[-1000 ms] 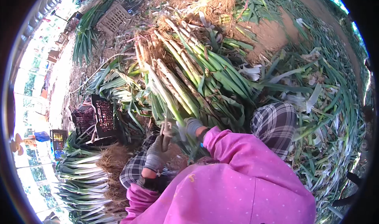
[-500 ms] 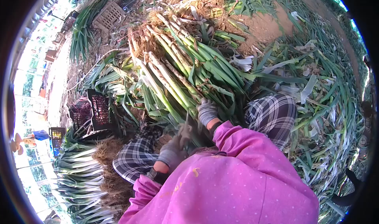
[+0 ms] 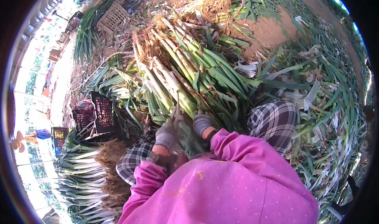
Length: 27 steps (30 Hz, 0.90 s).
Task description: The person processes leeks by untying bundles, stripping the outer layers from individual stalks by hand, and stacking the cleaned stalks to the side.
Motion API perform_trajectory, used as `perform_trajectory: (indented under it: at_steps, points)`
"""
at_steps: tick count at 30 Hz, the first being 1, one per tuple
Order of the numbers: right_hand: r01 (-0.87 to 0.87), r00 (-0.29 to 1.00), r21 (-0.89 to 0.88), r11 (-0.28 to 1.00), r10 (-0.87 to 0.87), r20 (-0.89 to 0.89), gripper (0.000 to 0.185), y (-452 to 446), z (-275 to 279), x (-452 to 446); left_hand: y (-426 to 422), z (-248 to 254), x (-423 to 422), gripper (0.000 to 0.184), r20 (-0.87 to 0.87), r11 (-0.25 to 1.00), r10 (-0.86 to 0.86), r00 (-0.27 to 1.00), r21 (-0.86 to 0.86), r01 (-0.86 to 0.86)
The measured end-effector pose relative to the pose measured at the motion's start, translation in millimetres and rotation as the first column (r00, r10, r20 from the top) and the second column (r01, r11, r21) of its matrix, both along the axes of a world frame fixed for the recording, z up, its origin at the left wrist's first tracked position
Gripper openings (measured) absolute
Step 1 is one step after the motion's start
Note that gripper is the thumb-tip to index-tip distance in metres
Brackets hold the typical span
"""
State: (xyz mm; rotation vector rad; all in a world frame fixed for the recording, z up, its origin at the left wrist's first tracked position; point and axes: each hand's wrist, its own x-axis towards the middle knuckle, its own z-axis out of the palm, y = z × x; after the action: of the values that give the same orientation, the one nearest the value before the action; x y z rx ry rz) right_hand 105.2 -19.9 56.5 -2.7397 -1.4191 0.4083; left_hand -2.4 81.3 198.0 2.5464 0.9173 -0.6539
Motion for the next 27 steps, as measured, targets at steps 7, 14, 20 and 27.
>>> perform_trajectory:
  at_steps: [7,14,20,27]
  points:
    - [0.113,0.983,-0.073,0.991,-0.122,-0.141,0.032,13,0,9,76,19,52,0.067,-0.002,0.985,0.167,0.986,0.042,-0.167]
    - [0.078,0.974,-0.043,0.996,-0.086,-0.207,0.049,5,19,5,167,-43,83,0.051,0.263,0.984,-0.052,0.963,0.180,0.004]
    - [0.054,0.953,-0.248,0.967,-0.124,-0.277,0.065,28,19,18,142,-20,76,0.057,0.024,0.988,0.111,0.993,0.105,-0.113]
    - [-0.047,0.842,-0.179,0.983,-0.058,-0.536,0.061,31,57,26,35,54,-15,0.055,0.174,0.967,0.253,0.952,-0.083,-0.242]
